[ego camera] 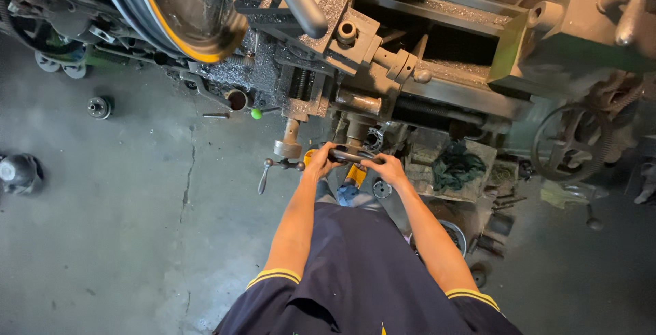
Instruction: The person operates a metal lathe, using both hands to turn the handwheels and levers to control the cutting tool's position against a rotating metal workpiece. The person adjusts the tool rest and makes fine movements to shape the metal part.
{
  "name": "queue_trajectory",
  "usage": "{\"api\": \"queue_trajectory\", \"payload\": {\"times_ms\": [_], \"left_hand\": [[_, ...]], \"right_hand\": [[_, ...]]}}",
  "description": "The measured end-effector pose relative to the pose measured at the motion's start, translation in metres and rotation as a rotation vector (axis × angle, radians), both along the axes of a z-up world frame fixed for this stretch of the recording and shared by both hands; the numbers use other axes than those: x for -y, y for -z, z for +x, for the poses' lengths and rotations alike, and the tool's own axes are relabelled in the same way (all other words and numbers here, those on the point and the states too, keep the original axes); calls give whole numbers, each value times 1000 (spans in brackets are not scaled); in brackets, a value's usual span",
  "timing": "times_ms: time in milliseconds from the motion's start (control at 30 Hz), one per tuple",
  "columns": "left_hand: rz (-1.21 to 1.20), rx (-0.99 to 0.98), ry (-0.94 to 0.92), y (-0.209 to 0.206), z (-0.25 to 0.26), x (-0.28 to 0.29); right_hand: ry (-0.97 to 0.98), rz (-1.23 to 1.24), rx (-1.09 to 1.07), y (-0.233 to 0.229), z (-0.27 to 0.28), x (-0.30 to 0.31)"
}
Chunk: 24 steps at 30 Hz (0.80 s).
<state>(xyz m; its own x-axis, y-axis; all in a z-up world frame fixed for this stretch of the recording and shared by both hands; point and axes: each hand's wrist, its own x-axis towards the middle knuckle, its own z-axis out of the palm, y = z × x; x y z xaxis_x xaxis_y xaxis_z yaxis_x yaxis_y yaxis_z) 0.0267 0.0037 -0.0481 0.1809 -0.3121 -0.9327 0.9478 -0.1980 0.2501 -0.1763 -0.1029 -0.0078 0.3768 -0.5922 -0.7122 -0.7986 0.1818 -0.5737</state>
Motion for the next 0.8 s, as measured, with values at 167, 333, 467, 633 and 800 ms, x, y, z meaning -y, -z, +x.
{"api": "queue_trajectory", "payload": {"times_ms": [167, 333, 467, 633, 800], "left_hand": [[-26, -15, -74, 10, -7, -4], [-36, 25, -94, -9, -15, -1], [-55, 44, -65, -26, -25, 2], [-27, 132, 4, -25, -35, 4], [54, 254, 162, -43, -49, 2]], "right_hand": [[-13, 15, -21, -10, 6, -1], [-17, 30, -17, -47, 18, -3], [-47, 18, -34, -57, 26, -6], [-86, -7, -41, -54, 27, -7], [-87, -25, -127, -73, 39, -13]]}}
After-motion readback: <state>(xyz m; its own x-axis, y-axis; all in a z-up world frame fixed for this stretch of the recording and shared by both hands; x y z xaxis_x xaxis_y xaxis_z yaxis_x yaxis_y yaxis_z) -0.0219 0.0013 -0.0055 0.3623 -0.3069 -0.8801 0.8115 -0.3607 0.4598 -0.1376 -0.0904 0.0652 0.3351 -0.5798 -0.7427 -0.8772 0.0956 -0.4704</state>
